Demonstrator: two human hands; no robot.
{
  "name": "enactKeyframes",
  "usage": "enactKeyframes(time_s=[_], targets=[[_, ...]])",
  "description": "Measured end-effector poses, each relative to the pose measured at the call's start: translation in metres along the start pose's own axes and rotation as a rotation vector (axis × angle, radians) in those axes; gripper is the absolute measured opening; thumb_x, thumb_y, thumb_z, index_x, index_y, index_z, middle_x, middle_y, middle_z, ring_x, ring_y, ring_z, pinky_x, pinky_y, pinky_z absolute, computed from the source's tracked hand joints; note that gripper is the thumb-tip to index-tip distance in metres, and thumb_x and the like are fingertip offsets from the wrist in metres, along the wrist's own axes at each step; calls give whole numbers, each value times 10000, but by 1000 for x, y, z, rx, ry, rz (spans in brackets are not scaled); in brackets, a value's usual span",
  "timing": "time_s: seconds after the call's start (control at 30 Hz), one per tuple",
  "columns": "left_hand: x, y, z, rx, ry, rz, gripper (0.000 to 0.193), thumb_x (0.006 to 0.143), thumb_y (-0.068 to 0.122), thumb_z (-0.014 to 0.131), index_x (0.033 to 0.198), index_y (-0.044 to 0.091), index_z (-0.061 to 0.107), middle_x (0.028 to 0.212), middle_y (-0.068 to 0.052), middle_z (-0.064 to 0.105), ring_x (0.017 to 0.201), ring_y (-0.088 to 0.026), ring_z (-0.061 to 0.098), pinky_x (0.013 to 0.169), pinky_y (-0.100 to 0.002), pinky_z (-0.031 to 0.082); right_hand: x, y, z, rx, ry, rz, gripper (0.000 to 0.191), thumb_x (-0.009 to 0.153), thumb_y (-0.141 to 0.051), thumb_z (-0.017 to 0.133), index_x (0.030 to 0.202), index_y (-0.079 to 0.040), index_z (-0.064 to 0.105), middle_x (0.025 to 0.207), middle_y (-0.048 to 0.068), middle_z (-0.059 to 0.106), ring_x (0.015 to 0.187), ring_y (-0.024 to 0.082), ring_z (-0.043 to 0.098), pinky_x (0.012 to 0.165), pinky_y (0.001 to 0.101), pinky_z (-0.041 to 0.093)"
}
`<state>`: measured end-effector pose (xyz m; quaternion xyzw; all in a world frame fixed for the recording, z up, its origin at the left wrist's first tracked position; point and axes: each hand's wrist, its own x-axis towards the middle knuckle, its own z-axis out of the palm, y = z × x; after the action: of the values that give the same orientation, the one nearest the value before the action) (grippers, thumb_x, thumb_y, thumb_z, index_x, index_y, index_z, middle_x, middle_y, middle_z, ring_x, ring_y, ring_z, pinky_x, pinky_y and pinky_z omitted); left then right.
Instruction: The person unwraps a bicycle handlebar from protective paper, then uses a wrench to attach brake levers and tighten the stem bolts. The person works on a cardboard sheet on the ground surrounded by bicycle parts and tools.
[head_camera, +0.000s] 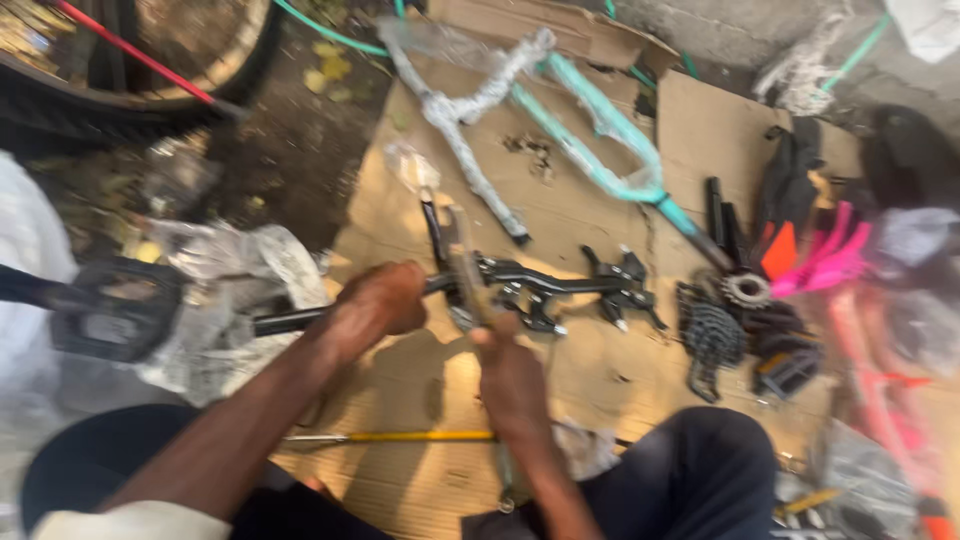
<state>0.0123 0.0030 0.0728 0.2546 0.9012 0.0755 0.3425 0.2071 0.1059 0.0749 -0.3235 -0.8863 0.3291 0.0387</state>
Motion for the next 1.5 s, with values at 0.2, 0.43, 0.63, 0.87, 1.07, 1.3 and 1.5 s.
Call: enactKeyframes(time_s=[0.2,0.43,0.63,0.87,1.07,1.3,1.5], targets=[[-23,19,-42,169,-9,108,403,910,441,707,1089,81,690,934,-130,735,851,-265,733,760,-440,592,14,9,-49,581,176,152,429,862,-194,738,1208,-49,530,740,100,657,466,170,537,378,327,452],[-102,54,-171,266,149,246,313,876,356,770,1032,98,688,824,-35,655,697,-210,668,599,-411,583,49,-3,-88,615,111,-20,453,819,-149,808,1114,-21,489,780,76,648,446,119,522,364,293,459],[-133,89,-219,801,351,279,229,931,255,737,1000,38,753,799,-96,691,700,-222,632,738,-407,538,49,-32,-78,553,-145,-33,348,829,-210,801,1037,-60,566,633,44,593,408,99,475,334,286,401],[-82,29,-150,434,1540,539,747,894,524,711,1346,-43,531,1521,-225,303,1406,-316,322,1113,-564,413,36,-49,-42,900,3,-24,288,824,-92,783,1003,-59,559,629,28,624,365,87,487,314,269,410],[-52,15,-100,-738,628,519,471,957,505,640,1069,48,611,880,-90,669,864,-196,650,790,-438,539,47,-59,-33,934,15,-37,293,855,-103,779,1038,-49,557,623,13,556,357,93,447,304,264,362],[-75,17,-110,-631,786,808,254,986,259,699,1074,31,630,843,-57,633,748,-185,608,671,-383,491,42,-59,-47,929,-109,11,327,862,-94,739,1126,15,579,810,57,619,622,131,592,500,284,467],[-87,25,-112,-455,792,892,192,992,230,648,1093,68,663,952,-74,709,884,-180,684,853,-416,534,20,-69,-121,1206,-165,232,555,801,63,559,1354,83,509,1021,92,707,812,157,659,718,278,547]])
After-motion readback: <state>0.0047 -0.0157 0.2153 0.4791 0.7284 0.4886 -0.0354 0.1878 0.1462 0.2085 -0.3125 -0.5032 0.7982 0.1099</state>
